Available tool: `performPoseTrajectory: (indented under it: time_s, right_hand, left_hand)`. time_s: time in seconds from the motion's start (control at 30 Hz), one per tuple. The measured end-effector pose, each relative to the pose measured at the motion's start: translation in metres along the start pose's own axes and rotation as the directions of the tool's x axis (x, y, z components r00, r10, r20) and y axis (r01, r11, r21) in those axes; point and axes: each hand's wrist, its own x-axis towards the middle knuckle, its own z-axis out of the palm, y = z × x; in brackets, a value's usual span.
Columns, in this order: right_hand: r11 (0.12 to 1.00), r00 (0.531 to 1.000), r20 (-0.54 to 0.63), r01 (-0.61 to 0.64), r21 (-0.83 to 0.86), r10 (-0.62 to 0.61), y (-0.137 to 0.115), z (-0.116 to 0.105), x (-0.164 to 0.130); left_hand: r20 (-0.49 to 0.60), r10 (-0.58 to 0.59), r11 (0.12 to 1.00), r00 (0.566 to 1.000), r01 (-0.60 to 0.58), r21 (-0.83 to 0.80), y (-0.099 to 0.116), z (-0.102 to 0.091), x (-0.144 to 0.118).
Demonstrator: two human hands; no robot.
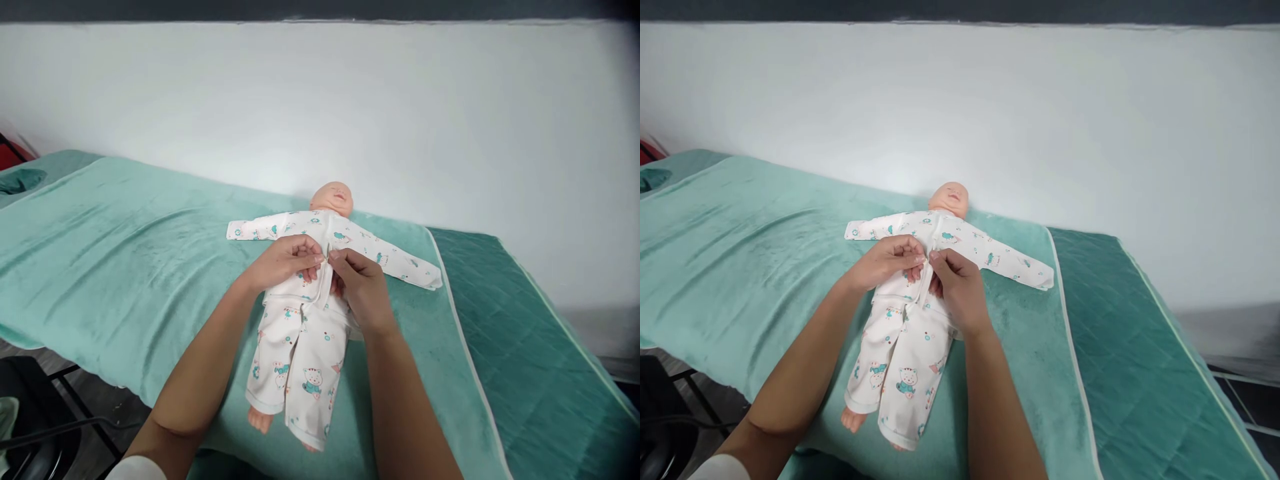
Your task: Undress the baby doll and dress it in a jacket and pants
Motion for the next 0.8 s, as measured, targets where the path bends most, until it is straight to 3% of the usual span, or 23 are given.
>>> performPoseTrajectory:
  time_s: [0.27,0.8]
  right_hand:
    - [0.993,0.996,0.089,0.031,-0.118,-0.02,-0.0011,-0.0035,0.0007]
    - [0.981,0.977,0.175,-0.142,0.13,0.118,-0.0006,-0.0073,0.0041]
  left_hand:
    - [-0.012,0.008,0.998,1.0,-0.008,0.057,0.0006,0.0007,-0.0003]
    - [0.03,-0.013,0.992,0.999,0.009,0.126,0.0006,-0.0002,-0.0002]
